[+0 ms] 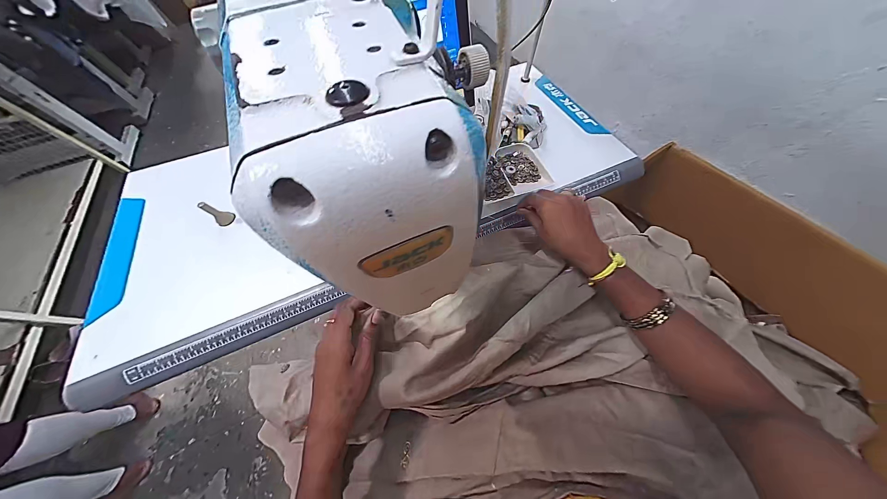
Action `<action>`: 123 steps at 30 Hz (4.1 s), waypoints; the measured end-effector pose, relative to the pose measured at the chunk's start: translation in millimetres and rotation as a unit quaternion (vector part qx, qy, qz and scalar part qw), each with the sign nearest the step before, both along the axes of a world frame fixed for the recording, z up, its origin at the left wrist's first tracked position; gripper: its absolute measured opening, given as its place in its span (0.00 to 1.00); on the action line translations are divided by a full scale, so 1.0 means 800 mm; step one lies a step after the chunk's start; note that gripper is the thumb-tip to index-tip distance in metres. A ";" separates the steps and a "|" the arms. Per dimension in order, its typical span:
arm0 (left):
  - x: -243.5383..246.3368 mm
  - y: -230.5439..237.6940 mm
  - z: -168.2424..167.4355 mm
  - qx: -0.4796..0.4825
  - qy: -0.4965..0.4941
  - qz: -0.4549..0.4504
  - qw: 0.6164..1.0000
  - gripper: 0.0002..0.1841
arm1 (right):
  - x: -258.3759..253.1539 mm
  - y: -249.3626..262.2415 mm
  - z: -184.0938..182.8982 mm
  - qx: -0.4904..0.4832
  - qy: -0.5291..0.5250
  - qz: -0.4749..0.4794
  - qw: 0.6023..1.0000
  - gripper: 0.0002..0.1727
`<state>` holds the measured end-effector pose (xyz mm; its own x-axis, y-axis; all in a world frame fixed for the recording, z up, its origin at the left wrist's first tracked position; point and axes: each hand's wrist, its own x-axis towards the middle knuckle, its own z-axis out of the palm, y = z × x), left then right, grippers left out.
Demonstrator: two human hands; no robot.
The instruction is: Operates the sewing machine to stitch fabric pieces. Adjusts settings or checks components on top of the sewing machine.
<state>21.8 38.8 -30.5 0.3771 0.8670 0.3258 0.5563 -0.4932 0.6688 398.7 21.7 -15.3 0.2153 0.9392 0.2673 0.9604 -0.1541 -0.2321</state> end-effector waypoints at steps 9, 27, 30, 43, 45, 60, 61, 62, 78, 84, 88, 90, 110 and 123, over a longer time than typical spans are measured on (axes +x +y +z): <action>0.060 -0.007 0.011 -0.242 -0.169 0.018 0.955 0.22 | -0.040 0.068 -0.034 0.122 -0.054 0.106 0.985 0.11; 0.066 0.003 -0.008 -0.193 -0.204 0.033 0.959 0.21 | -0.020 0.052 -0.003 0.172 0.236 0.123 0.948 0.08; 0.059 -0.011 0.008 -0.071 -0.058 0.054 0.994 0.14 | -0.045 0.038 0.028 0.097 0.299 0.134 0.940 0.08; 0.046 -0.081 0.021 0.009 -0.149 -0.089 0.985 0.15 | -0.146 -0.023 0.032 0.112 0.195 0.443 0.868 0.15; 0.031 -0.070 0.022 0.012 -0.156 -0.091 0.984 0.15 | -0.139 -0.032 0.029 0.023 0.286 0.487 0.825 0.18; -0.063 -0.012 -0.011 0.033 0.022 0.131 0.991 0.19 | -0.141 -0.007 0.036 -0.090 0.343 0.222 0.908 0.17; -0.060 -0.010 -0.004 0.039 0.024 0.133 0.990 0.18 | -0.132 -0.008 0.036 -0.091 0.348 0.232 0.904 0.14; -0.056 -0.009 0.002 0.047 0.026 0.133 0.990 0.18 | -0.123 -0.009 0.034 -0.086 0.344 0.235 0.905 0.13; 0.028 -0.006 -0.002 -0.053 -0.090 -0.014 0.994 0.27 | -0.011 0.026 0.004 0.058 0.010 0.109 0.992 0.11; 0.063 -0.013 -0.004 -0.172 -0.180 0.055 0.967 0.23 | -0.044 0.067 -0.025 0.111 -0.020 0.110 0.987 0.13; 0.069 -0.017 -0.009 -0.157 -0.192 0.078 0.966 0.25 | -0.039 0.073 -0.047 0.162 -0.067 0.112 0.978 0.08; 0.071 -0.016 -0.010 -0.160 -0.205 0.079 0.962 0.25 | -0.035 0.074 -0.054 0.191 -0.059 0.120 0.972 0.09; 0.041 -0.072 0.004 0.019 -0.136 -0.059 0.989 0.17 | -0.158 -0.020 0.032 0.247 -0.019 0.398 0.883 0.10; -0.084 -0.017 -0.010 0.028 0.008 0.119 0.993 0.21 | -0.134 -0.015 0.033 -0.067 0.346 0.274 0.895 0.11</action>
